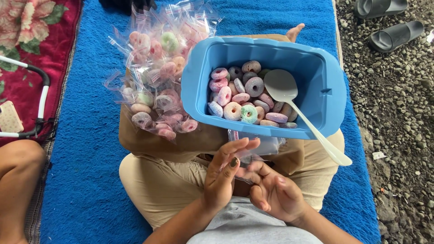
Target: Packing small donut-shaped candies into individual plastic bags from a large blue container.
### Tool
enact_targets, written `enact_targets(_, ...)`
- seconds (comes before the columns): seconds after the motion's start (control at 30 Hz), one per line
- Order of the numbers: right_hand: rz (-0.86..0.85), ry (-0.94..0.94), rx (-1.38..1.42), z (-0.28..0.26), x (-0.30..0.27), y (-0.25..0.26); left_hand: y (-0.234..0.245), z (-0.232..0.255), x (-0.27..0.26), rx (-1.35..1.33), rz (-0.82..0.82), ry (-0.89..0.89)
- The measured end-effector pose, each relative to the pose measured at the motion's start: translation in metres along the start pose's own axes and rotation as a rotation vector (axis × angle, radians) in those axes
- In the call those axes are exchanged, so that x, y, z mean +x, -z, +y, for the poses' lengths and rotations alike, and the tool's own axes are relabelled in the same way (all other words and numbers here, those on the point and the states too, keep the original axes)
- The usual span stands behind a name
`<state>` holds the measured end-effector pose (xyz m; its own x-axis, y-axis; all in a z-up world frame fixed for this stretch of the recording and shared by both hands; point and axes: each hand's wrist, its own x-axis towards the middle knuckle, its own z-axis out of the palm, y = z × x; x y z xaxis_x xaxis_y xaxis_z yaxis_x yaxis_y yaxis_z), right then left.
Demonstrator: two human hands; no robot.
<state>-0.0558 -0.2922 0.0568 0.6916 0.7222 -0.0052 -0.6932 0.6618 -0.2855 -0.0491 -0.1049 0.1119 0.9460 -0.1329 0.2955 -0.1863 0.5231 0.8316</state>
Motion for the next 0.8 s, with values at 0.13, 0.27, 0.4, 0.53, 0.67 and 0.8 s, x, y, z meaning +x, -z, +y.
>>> enact_targets(0.13, -0.088, -0.036, 0.066, -0.004, 0.006, -0.006, 0.005, -0.003, 0.007, -0.194, -0.058, 0.002)
enact_targets(0.27, -0.177, -0.013, 0.085, -0.011, 0.007, -0.005, -0.001, -0.003, 0.027, -0.162, -0.049, -0.159)
enact_targets(0.4, -0.152, 0.021, -0.022, -0.023, 0.006, -0.021, -0.016, 0.005, 0.045, -0.244, 0.108, -0.159)
enact_targets(0.53, -0.125, 0.076, -0.362, -0.039, -0.032, -0.029, -0.026, 0.025, 0.066, -0.273, 0.146, -0.132)
enact_targets(0.67, -0.213, 0.386, -0.527, -0.051, -0.074, 0.009, -0.024, 0.037, 0.095, -0.455, 0.159, -0.1)
enact_targets(0.8, 0.065, 0.552, -0.753, -0.051, -0.071, -0.005, -0.022, 0.028, 0.106, -0.583, 0.206, -0.013)
